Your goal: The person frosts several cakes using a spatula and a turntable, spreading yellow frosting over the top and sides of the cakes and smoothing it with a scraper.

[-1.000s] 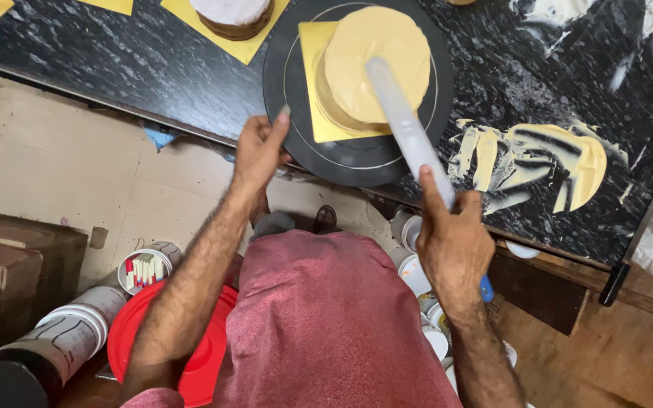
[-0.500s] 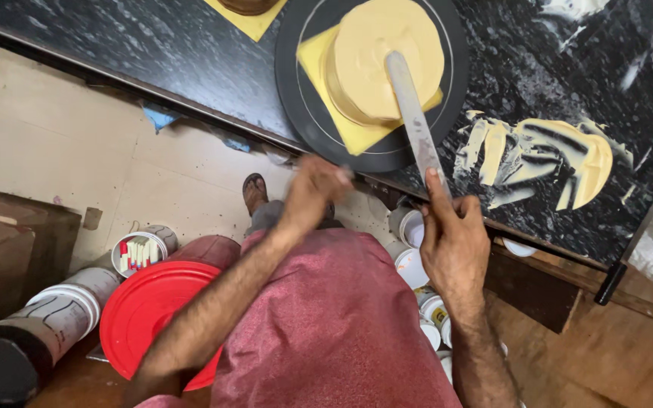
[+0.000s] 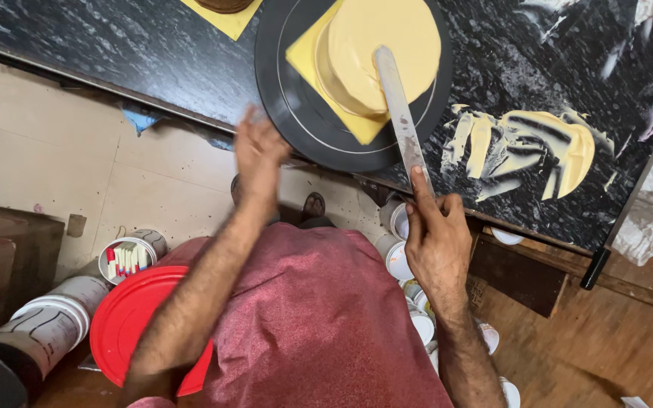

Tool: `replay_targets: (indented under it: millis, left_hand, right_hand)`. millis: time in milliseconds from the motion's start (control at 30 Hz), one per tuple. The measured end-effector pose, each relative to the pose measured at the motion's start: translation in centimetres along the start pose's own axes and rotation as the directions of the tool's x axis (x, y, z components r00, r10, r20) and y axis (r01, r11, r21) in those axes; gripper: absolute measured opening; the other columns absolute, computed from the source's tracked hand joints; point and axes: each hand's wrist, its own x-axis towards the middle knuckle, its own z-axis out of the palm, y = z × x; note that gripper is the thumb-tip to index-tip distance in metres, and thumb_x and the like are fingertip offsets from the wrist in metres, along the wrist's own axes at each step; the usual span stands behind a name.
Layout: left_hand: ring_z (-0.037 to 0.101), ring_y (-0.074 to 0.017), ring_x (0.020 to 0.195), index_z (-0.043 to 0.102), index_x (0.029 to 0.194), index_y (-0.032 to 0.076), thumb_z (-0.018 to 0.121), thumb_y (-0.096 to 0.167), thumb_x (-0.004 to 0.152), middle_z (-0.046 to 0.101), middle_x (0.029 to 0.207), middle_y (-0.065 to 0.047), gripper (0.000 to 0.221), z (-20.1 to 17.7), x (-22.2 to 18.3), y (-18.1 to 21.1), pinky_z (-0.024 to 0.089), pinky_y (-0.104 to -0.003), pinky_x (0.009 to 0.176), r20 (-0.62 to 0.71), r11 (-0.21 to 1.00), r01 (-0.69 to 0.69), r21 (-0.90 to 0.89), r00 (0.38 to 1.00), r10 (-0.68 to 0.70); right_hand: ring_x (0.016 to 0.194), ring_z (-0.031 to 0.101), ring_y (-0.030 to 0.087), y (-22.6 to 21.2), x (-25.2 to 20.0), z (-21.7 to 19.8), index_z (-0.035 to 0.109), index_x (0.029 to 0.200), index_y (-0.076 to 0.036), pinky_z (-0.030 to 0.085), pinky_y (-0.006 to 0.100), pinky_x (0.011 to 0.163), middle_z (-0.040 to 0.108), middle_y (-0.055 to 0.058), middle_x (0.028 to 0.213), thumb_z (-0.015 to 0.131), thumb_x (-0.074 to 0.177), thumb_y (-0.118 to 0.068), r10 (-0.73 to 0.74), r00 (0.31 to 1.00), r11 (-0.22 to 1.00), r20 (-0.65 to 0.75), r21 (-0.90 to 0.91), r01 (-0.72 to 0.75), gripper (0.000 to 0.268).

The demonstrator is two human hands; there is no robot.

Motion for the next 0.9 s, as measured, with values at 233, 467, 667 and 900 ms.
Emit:
replay_targets:
  millis: [233,467,667,900]
  left_hand:
    - [0.056,-0.0246,0.131,0.028,0.154,0.007,0.057,-0.015,0.079,0.049,0.149,-0.015,0.084,1.0,-5.9,-3.1,0.056,-0.038,0.100,0.455,0.843,0.210,0.496,0.763,-0.458]
    - [0.057,-0.0255,0.133,0.020,0.154,0.011,0.056,-0.008,0.086,0.049,0.150,-0.015,0.079,-0.2,-0.7,0.1,0.054,-0.036,0.104,0.087,0.997,0.071,0.001,0.994,-0.071]
    - [0.053,-0.0309,0.135,0.044,0.145,0.000,0.067,-0.008,0.082,0.055,0.148,-0.023,0.068,3.3,-7.3,-5.3,0.049,-0.037,0.106,0.397,0.901,0.256,0.351,0.830,-0.391]
    - [0.050,-0.0299,0.141,0.035,0.152,0.007,0.056,-0.016,0.074,0.049,0.152,-0.017,0.084,1.2,-6.0,-7.7,0.051,-0.038,0.104,0.453,0.875,0.308,0.373,0.763,-0.462]
  right_hand:
    - [0.072,0.053,0.021,-1.3,0.6,0.1,0.059,0.148,-0.023,0.051,0.037,0.065,0.049,0.009,0.086,0.070,0.098,-0.009,0.024,0.999,0.999,0.021,0.032,-0.025,0.053]
    - [0.076,0.056,0.022,-1.2,-0.3,0.1,0.058,0.149,-0.021,0.053,0.037,0.070,0.051,0.010,0.090,0.068,0.097,-0.007,-0.008,1.000,0.999,0.010,0.050,0.007,0.054]
    - [0.077,0.056,0.022,-0.9,-0.5,0.5,0.058,0.149,-0.020,0.053,0.038,0.071,0.051,0.010,0.090,0.067,0.098,-0.007,-0.001,1.000,0.998,-0.003,0.056,0.001,0.054]
    - [0.071,0.051,0.021,-1.3,0.6,1.0,0.057,0.151,-0.020,0.051,0.037,0.067,0.046,0.010,0.086,0.067,0.098,-0.009,-0.013,1.000,0.999,-0.020,0.042,0.014,0.055]
